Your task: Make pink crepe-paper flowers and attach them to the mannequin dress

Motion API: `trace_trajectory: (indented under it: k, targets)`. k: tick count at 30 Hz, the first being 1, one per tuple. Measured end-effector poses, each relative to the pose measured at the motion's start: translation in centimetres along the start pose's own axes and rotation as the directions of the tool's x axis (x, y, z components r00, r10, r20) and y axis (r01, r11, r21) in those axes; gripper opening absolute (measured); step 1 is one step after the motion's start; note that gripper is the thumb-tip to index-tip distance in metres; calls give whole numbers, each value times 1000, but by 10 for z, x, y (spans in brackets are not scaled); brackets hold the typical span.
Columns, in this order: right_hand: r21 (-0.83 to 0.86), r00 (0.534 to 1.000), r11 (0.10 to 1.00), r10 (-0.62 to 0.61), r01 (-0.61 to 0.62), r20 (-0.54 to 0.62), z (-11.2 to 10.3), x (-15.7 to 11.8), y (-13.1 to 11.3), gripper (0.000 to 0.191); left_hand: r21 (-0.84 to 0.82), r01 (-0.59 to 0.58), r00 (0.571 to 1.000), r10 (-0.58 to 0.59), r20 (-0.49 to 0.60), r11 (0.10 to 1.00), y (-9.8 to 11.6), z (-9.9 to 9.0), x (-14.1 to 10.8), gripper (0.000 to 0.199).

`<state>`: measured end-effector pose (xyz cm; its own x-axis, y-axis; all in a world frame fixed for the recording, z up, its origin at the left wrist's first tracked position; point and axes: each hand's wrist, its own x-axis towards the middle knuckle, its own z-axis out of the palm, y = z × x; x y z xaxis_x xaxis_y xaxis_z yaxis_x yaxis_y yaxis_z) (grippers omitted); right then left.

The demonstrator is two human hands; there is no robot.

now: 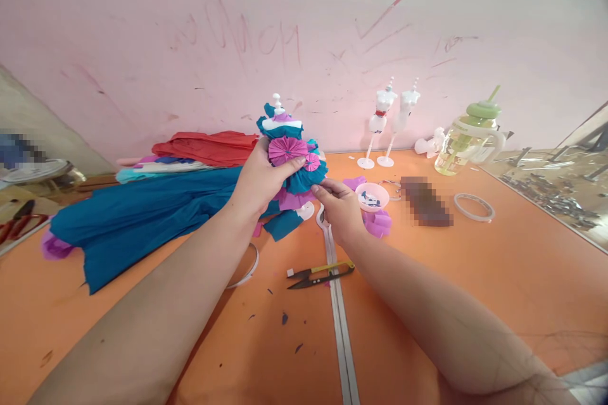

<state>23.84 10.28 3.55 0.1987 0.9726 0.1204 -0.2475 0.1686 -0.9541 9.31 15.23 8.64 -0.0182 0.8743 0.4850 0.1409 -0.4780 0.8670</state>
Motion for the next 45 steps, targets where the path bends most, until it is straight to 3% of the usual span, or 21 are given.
trace_trajectory:
  k: [7, 15, 18, 22, 24, 30, 45]
  targets:
    - [-9, 991, 992, -128, 129, 33, 1, -7, -1, 33, 47, -4, 1000, 5, -14, 999, 1, 1, -1, 44]
    - [-230, 978, 953, -209, 199, -16, 2, -4, 4, 25, 91, -24, 999, 26, -20, 996, 5, 4, -5, 40]
    - [-329, 938, 893, -343, 308, -52, 0, -7, 0, 31, 86, -20, 999, 23, -29, 996, 5, 4, -6, 39]
    - [-574, 869, 720, -493, 391, -27, 0, -11, -9, 27, 58, -16, 999, 19, -39, 998, 5, 6, -8, 38]
    - [-653, 870, 669, -491, 355, -30, 0, -11, -13, 24, 44, -22, 999, 24, -39, 999, 8, 8, -10, 39]
    - [-692, 879, 647, -476, 321, -37, 1, -8, -11, 29, 24, -26, 999, 26, -26, 999, 14, 12, -16, 37]
    - [-610, 884, 701, -467, 370, 0, -1, -4, -10, 18, -17, 8, 1000, -8, -16, 1000, 11, 10, -12, 43]
